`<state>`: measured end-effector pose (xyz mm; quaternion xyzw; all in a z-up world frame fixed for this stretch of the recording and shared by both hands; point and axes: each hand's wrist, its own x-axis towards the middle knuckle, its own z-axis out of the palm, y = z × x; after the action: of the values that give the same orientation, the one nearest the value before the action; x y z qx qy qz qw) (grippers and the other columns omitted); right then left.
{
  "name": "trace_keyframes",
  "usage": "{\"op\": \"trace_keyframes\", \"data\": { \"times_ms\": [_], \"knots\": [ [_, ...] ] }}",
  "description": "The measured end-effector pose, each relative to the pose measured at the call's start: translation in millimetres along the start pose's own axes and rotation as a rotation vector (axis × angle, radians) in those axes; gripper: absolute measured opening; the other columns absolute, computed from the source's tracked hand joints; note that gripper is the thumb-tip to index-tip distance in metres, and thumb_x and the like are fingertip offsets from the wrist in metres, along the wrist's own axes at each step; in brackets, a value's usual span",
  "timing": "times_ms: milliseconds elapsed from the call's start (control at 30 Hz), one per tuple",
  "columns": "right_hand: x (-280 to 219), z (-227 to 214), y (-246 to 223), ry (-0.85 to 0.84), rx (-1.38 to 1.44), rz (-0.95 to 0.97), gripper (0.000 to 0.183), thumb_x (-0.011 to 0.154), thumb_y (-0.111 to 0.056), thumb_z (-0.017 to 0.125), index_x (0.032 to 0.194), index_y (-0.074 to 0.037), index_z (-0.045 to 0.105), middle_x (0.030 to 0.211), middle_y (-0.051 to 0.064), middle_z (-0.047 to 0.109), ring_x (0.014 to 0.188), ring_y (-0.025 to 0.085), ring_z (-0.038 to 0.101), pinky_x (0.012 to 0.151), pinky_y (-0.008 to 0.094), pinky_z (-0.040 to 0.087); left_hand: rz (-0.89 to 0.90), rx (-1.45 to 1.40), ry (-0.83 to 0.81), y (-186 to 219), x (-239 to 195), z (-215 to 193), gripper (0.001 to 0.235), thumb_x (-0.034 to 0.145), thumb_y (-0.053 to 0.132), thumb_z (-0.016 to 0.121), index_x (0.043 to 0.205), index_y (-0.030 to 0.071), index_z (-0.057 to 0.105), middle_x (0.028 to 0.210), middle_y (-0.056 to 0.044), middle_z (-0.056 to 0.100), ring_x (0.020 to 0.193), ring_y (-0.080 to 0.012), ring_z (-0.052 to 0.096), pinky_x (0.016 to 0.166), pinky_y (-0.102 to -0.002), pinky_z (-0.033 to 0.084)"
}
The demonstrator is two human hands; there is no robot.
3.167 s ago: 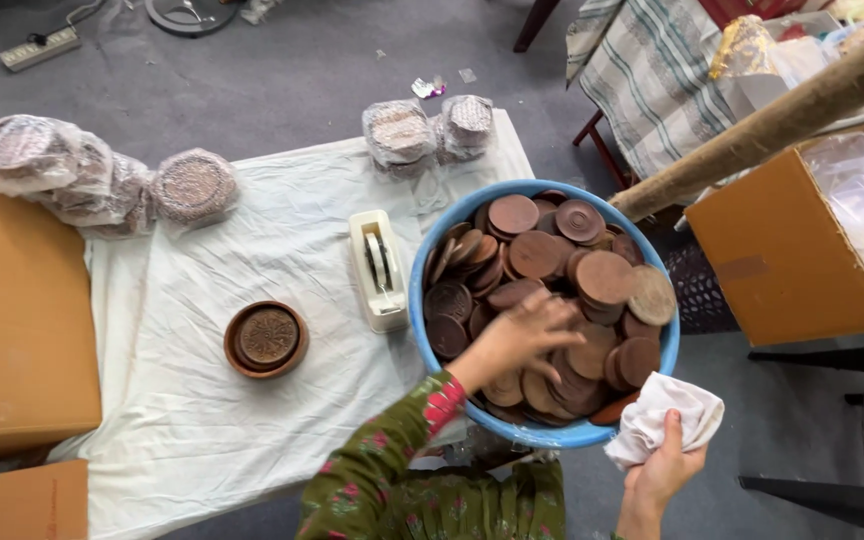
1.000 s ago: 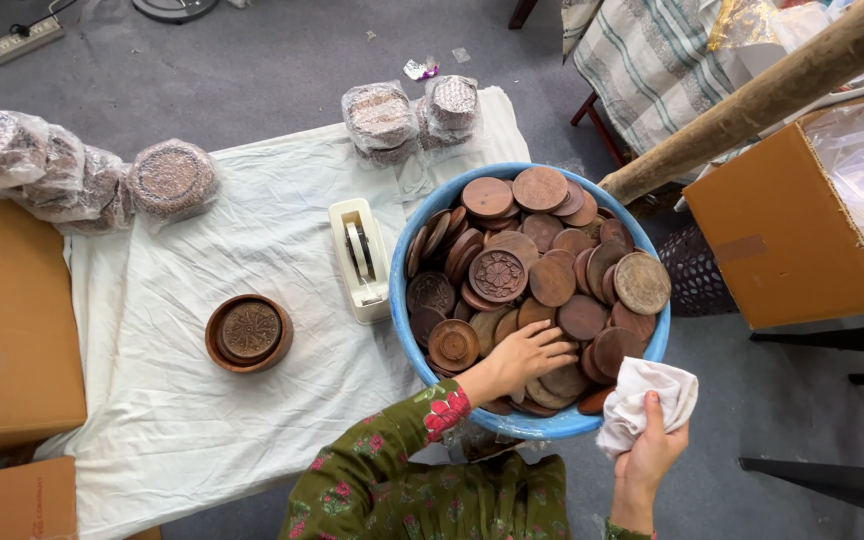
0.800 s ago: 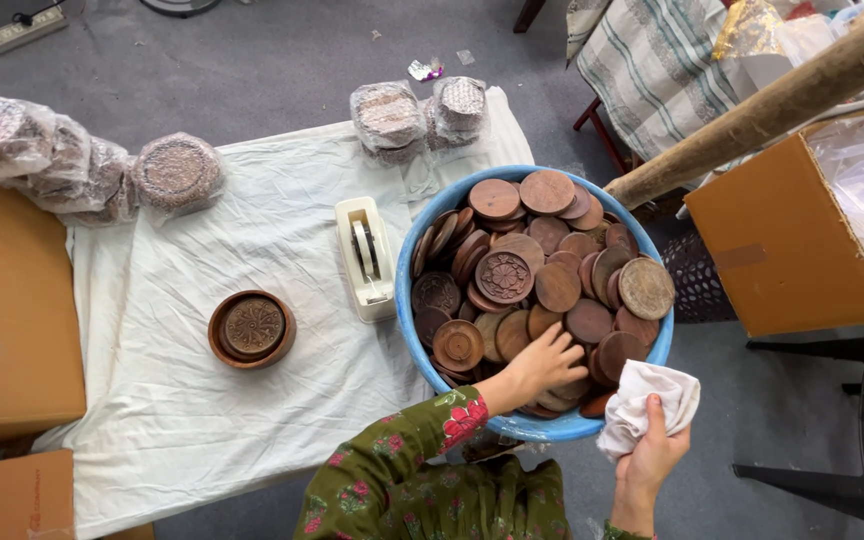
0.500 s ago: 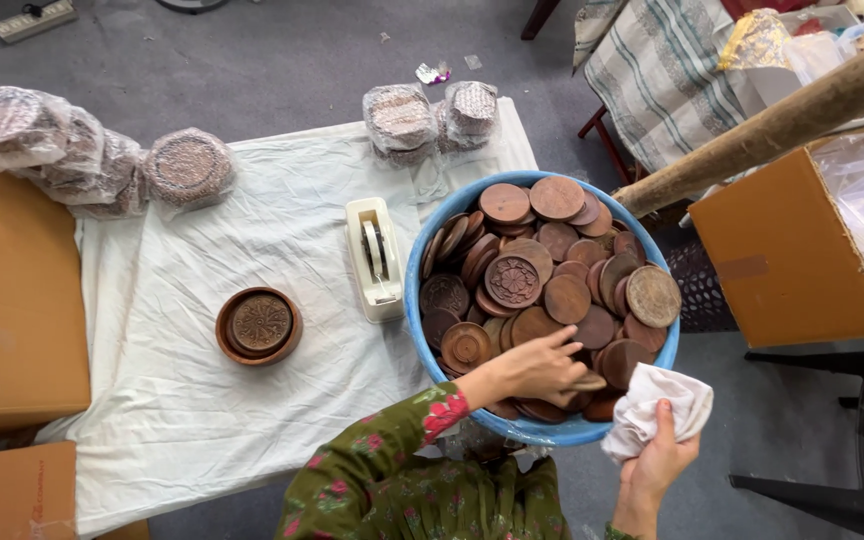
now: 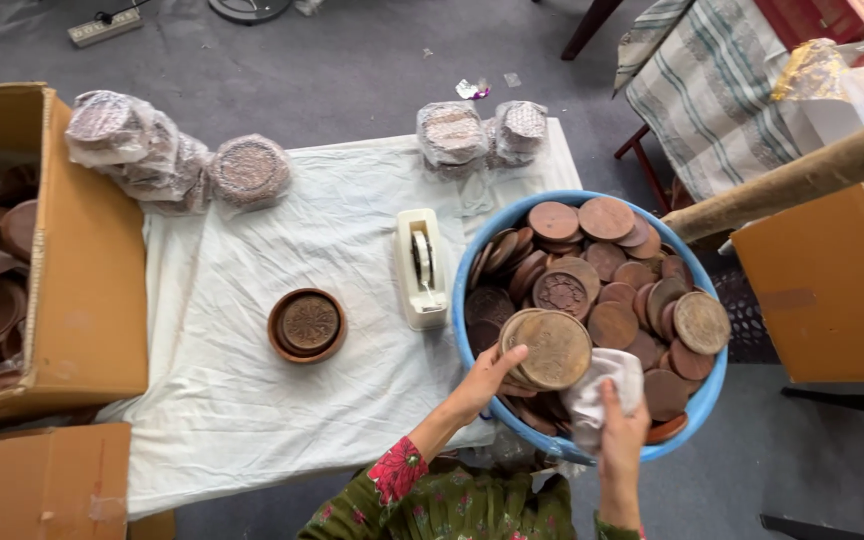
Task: The person wipes the inside and outside of a small wooden bowl with a white cloth. They then pick up several small, round wooden discs from a blue basin, wipe each one with the cloth, and place them into the bowl.
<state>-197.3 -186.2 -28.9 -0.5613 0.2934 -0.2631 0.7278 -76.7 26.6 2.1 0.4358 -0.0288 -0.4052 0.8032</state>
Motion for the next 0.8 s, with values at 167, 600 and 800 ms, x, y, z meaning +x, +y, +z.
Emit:
{"op": "trace_keyframes", "data": {
  "times_ms": [167,600,800],
  "knots": [
    [-21,68,-13,-0.13,-0.012,0.024,0.041,0.096,-0.014,0.072,0.134,-0.001,0.061,0.118,0.005,0.069,0.1,0.011,0.065,0.087,0.025,0.053,0.202,0.25,-0.057,6,-26,-17,0.065,0.095,0.033,0.072,0.145,0.0,0.05,0.128,-0.011,0.065,0.106,-0.0149,0.066,0.086,-0.033,0.06],
    [-22,112,3,-0.012,0.05,0.042,0.043,0.091,-0.008,0.077,0.13,0.0,0.061,0.11,0.006,0.071,0.088,0.014,0.071,0.072,0.029,0.06,0.206,0.129,0.338,57,-95,-121,0.05,0.086,0.031,0.079,0.126,0.003,0.065,0.113,-0.004,0.073,0.1,-0.0111,0.071,0.089,-0.032,0.061],
    [-88,195,45,-0.401,-0.604,0.181,0.048,0.088,-0.022,0.075,0.132,-0.006,0.065,0.089,0.007,0.071,0.057,0.02,0.057,0.047,0.032,0.044,0.208,0.491,0.532,-22,-89,-179,0.057,0.111,0.051,0.051,0.116,-0.002,0.072,0.094,-0.007,0.071,0.089,-0.0092,0.063,0.082,-0.024,0.053]
  ]
}}
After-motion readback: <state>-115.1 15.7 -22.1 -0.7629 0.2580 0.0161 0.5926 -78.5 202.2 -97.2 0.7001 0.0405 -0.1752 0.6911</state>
